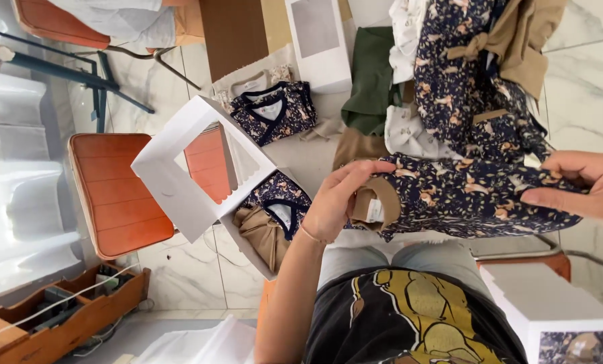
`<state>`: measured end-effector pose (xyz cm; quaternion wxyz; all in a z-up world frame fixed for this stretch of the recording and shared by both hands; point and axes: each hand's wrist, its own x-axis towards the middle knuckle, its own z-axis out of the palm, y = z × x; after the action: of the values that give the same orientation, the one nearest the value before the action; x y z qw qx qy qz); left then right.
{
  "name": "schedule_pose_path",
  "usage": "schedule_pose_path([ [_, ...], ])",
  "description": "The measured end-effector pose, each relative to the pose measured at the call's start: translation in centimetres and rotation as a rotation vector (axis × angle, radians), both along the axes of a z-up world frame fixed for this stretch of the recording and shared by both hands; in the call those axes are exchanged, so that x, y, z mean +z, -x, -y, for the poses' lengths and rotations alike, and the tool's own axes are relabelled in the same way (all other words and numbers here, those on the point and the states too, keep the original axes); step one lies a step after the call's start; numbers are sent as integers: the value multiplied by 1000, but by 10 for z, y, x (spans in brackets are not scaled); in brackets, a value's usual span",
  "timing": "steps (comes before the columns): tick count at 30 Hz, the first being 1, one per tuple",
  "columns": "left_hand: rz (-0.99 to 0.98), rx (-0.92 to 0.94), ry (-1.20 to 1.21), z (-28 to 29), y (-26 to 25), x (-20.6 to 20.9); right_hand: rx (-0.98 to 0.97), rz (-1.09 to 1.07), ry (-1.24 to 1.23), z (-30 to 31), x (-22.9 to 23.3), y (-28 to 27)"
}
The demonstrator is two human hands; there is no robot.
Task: Folding garments and packing them into white cardboard boxes
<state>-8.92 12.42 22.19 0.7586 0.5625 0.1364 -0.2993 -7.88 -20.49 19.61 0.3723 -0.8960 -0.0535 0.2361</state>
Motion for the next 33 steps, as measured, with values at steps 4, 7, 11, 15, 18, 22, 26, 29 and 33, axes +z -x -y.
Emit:
schedule_pose_path([
  [4,-173,-123,-37,6,-9,-22,-46,-54,9,0,6,22],
  [7,-381,-545,73,6,-10,-13,61,-74,193,7,14,41],
  [11,-142,-780,265,-6,-19,4,385,-660,713,54,-13,56],
  [15,534,-707,151,-13,-40,-4,230,-826,612,86,-25,56],
  [18,645,-556,-15,-6,-56,25,108,-250,866,119,-39,46],
  [22,803,-434,-153,-12,-42,63,-14,-83,591,243,-144,59],
  [26,1016,-401,-231,-7,-17,46,-208,514,398,157,-114,81],
  [29,969,-362,-490,6,15,-28,-329,619,132,108,-59,98],
  [33,843,-792,-1163,38,63,-116,-221,698,284,101,-127,113],
])
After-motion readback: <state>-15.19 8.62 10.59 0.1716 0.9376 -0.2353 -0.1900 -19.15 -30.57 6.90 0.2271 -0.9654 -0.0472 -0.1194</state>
